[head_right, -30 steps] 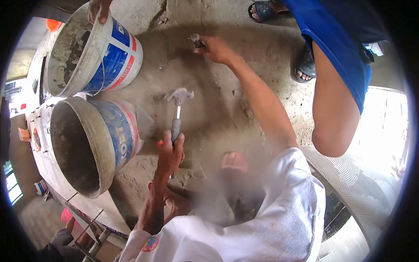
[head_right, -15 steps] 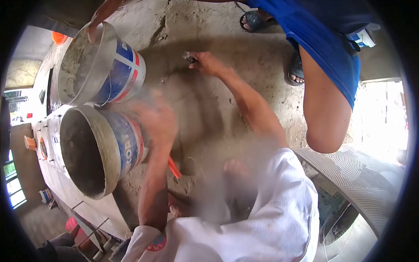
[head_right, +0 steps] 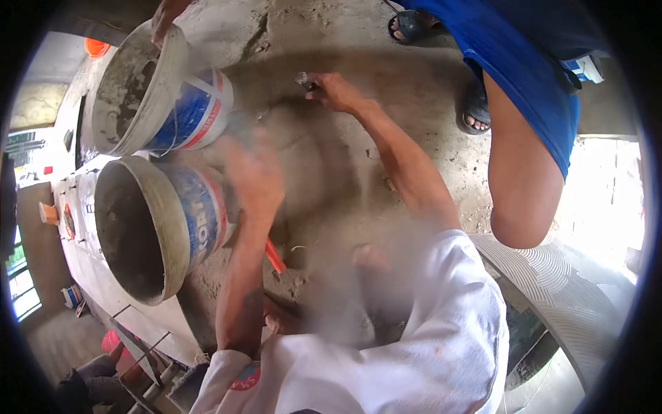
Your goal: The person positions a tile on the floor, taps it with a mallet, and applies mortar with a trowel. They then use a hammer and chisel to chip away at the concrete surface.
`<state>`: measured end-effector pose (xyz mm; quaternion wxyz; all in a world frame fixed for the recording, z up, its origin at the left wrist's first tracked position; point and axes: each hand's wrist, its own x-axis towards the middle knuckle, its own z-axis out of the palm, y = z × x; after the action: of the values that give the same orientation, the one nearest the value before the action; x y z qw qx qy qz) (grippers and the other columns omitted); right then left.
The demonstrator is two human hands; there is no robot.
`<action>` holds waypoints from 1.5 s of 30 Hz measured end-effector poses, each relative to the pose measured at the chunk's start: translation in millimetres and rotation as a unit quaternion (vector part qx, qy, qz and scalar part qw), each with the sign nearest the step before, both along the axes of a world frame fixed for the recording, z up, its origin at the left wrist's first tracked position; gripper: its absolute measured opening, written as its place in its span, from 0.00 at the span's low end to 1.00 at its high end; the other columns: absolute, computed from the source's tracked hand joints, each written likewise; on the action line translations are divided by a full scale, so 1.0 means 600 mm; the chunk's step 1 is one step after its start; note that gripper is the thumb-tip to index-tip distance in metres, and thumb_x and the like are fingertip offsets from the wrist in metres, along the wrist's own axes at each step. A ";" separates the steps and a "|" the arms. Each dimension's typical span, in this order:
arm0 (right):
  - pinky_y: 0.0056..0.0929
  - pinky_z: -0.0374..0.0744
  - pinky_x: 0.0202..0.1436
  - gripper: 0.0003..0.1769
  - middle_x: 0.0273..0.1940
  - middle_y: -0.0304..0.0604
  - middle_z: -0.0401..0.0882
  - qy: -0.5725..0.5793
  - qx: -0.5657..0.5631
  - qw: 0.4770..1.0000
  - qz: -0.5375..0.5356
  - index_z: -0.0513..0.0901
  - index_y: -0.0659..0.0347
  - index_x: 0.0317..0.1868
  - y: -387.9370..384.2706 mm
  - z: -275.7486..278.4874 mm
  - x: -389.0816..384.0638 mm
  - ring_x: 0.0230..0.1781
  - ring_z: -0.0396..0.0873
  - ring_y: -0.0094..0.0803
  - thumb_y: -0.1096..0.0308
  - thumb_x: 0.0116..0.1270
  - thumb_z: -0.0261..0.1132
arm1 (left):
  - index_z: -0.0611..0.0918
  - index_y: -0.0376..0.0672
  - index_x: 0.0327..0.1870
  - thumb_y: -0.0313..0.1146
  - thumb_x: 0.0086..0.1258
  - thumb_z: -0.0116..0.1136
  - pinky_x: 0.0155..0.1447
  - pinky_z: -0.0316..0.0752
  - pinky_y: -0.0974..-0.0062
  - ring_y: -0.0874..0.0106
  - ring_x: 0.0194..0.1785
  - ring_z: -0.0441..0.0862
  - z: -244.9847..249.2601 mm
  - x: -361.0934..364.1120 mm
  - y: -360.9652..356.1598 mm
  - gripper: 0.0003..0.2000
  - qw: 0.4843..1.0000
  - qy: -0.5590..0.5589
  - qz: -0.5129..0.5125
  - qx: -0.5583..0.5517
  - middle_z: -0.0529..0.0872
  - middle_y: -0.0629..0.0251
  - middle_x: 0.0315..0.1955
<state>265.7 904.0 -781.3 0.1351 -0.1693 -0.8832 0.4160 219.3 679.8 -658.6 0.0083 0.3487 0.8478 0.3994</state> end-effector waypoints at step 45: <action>0.45 0.74 0.42 0.21 0.39 0.58 0.81 -0.053 0.078 0.995 0.032 0.78 0.61 0.54 -0.006 -0.029 -0.034 0.39 0.78 0.56 0.59 0.64 0.66 | 0.73 0.35 0.40 0.46 0.75 0.49 0.28 0.67 0.63 0.58 0.20 0.74 0.068 -0.019 -0.092 0.18 0.967 -0.235 0.041 -0.094 0.76 0.54 0.18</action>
<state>245.4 900.1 -798.4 0.0872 -0.1517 -0.9238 0.3406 208.2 624.9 -617.5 0.2231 0.2080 0.8693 0.3889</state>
